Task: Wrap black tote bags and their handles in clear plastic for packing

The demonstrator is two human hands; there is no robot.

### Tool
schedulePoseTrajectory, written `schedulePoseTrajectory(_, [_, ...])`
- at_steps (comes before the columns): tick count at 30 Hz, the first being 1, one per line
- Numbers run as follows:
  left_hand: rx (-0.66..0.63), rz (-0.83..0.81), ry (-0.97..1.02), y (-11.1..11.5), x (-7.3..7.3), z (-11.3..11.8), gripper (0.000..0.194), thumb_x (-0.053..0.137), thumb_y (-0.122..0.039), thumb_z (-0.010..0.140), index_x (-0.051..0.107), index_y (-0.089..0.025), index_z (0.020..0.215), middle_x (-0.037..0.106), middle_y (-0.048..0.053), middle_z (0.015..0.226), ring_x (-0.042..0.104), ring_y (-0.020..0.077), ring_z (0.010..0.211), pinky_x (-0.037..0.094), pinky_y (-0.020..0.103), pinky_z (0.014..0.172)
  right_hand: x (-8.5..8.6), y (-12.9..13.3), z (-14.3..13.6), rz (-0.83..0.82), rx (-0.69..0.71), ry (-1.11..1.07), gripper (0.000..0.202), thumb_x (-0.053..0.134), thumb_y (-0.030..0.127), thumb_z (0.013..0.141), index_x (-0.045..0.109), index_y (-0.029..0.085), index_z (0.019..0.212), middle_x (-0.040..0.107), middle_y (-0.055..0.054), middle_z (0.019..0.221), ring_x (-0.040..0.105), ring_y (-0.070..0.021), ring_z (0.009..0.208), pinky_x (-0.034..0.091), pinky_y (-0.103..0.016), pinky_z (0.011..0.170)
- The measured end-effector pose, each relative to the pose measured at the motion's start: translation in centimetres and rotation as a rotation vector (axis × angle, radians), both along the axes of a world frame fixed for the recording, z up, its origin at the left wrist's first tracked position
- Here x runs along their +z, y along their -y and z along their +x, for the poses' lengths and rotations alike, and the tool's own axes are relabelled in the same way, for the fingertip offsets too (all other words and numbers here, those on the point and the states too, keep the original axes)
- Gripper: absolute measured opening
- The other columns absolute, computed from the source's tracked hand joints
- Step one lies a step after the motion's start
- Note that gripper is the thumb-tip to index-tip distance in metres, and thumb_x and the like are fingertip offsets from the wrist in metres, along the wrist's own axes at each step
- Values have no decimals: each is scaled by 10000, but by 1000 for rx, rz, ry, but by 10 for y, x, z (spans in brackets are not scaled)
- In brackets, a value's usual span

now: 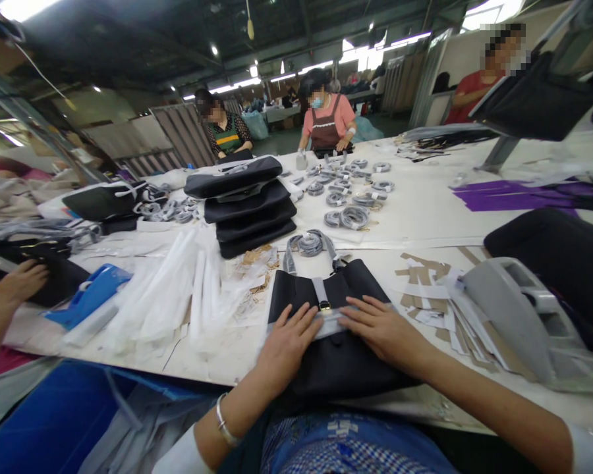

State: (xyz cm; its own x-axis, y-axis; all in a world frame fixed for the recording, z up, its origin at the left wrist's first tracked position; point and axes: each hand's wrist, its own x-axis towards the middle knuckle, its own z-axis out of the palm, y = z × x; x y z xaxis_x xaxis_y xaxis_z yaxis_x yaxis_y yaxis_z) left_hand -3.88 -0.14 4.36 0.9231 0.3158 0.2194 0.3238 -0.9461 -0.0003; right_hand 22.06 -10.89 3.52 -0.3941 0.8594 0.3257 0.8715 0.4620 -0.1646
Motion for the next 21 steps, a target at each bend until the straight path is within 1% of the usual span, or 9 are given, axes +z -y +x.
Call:
schedulePoseTrajectory(3, [26, -90, -108, 1, -13, 1, 509, 470, -384, 989, 401, -216, 1465, 434, 106, 1522, 372, 268, 1425, 285, 557, 1173, -7, 2, -6, -152, -12, 67, 531, 628, 363, 907, 515, 239, 1410, 477, -115, 1487, 421, -335, 1377, 346, -597, 1112])
schedulePoseTrajectory(5, [35, -110, -110, 4, -17, 1, 621, 472, -524, 960, 362, -217, 1489, 373, 111, 1558, 304, 278, 1458, 228, 571, 1191, -12, 5, -7, -136, -35, 72, 622, 636, 424, 900, 439, 260, 1466, 373, -113, 1554, 354, -342, 1416, 304, -611, 1129])
schedulePoseTrajectory(7, [48, -123, -99, 7, -18, 0, 641, 449, -565, 955, 358, -225, 1491, 356, 104, 1568, 278, 271, 1469, 206, 566, 1199, -19, 7, -7, -91, -49, 52, 656, 635, 444, 898, 404, 271, 1487, 378, -115, 1551, 370, -339, 1408, 304, -609, 1127])
schedulePoseTrajectory(11, [52, -199, -55, 14, -3, -2, 601, 440, -588, 950, 441, -241, 1441, 389, 94, 1552, 300, 260, 1461, 227, 547, 1197, -29, 4, -4, -53, -16, 37, 602, 609, 475, 910, 441, 312, 1464, 509, -87, 1464, 490, -323, 1327, 371, -598, 1091])
schedulePoseTrajectory(14, [51, -303, 104, 6, 18, -10, 428, 432, -470, 996, 530, -278, 1366, 483, 57, 1493, 421, 205, 1395, 294, 458, 1188, -19, -2, -3, 14, 0, 26, 532, 566, 426, 941, 448, 349, 1454, 507, -54, 1467, 491, -315, 1328, 430, -585, 1056])
schedulePoseTrajectory(15, [99, -328, 198, -2, 24, -15, 382, 434, -415, 1006, 551, -278, 1343, 537, 50, 1446, 481, 184, 1346, 334, 415, 1170, -13, -4, -4, 44, 5, 5, 525, 559, 403, 946, 448, 349, 1456, 505, -51, 1468, 499, -311, 1323, 444, -575, 1052])
schedulePoseTrajectory(17, [299, -346, 391, -31, 31, -29, 334, 447, -329, 1005, 589, -257, 1299, 630, 47, 1333, 577, 160, 1235, 422, 340, 1102, 1, -9, -8, 106, 9, -54, 506, 551, 356, 946, 467, 341, 1445, 521, -47, 1455, 526, -298, 1299, 461, -545, 1058])
schedulePoseTrajectory(19, [540, -337, 492, -73, 31, -43, 298, 462, -272, 989, 633, -224, 1228, 669, 51, 1266, 619, 166, 1164, 487, 306, 1019, 13, -14, -14, 159, 15, -101, 463, 543, 318, 943, 517, 341, 1405, 560, -38, 1418, 565, -284, 1261, 483, -514, 1054])
schedulePoseTrajectory(21, [644, -335, 478, -120, 26, -53, 284, 467, -195, 963, 662, -179, 1170, 705, 79, 1183, 657, 192, 1085, 526, 324, 950, 19, -19, -21, 201, 21, -122, 423, 533, 291, 940, 564, 335, 1359, 595, -36, 1380, 602, -276, 1217, 520, -488, 1025])
